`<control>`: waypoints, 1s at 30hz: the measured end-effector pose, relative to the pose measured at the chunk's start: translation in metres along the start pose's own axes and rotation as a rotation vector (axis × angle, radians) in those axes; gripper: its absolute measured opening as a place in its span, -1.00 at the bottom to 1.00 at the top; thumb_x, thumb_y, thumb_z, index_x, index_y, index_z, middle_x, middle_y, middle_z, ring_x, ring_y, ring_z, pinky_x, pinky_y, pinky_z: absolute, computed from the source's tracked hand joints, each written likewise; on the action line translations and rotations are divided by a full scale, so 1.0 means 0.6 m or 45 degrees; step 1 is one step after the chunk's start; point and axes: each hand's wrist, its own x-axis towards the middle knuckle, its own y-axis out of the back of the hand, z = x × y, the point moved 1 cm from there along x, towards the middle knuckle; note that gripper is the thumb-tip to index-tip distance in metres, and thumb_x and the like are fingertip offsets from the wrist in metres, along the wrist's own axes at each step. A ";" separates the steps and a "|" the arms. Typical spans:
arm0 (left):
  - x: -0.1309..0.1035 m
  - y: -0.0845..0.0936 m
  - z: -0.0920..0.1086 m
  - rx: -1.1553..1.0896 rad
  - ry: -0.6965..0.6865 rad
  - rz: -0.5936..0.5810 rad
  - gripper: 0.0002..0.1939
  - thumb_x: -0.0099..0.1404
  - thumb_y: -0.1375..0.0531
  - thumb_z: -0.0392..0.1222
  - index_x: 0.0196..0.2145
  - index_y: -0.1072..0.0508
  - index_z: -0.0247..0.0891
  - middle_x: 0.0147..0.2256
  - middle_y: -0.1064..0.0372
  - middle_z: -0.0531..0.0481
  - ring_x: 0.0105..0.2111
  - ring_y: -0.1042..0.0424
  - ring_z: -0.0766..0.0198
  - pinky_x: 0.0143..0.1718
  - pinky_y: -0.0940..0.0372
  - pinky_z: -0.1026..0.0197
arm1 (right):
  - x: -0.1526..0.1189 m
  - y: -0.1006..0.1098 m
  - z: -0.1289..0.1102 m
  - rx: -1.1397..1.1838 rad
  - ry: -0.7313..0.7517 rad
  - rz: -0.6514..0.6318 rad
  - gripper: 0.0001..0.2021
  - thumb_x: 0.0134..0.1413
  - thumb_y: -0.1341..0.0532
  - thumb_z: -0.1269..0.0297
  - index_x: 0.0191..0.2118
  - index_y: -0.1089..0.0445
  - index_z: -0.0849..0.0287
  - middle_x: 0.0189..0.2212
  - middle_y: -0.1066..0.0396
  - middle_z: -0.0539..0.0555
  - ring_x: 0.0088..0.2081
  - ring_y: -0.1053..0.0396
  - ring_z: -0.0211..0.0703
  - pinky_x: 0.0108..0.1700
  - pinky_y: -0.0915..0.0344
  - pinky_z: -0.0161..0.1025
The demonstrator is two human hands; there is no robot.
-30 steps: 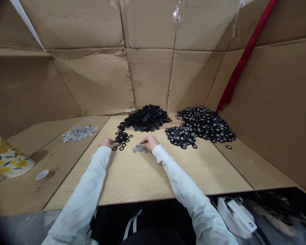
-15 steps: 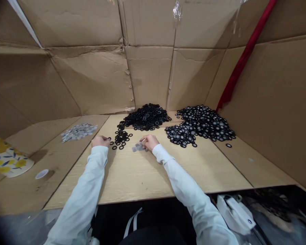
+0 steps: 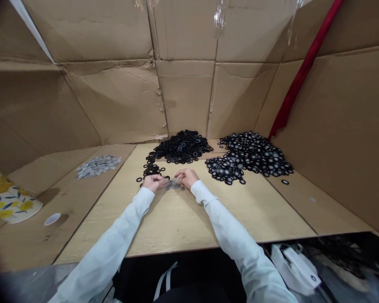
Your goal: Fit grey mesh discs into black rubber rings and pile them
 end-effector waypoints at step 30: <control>-0.005 -0.024 -0.004 -0.605 0.174 -0.112 -0.79 -0.32 -0.30 -0.39 -0.60 -0.42 -0.44 -0.59 -0.37 -0.05 -0.56 -0.38 0.31 -0.31 -0.31 0.15 | 0.004 -0.006 0.007 0.248 0.035 0.230 -0.85 -0.31 -0.18 0.30 -0.52 -0.37 0.27 -0.65 -0.31 0.02 -0.72 -0.13 -0.41 -0.75 -0.11 -0.44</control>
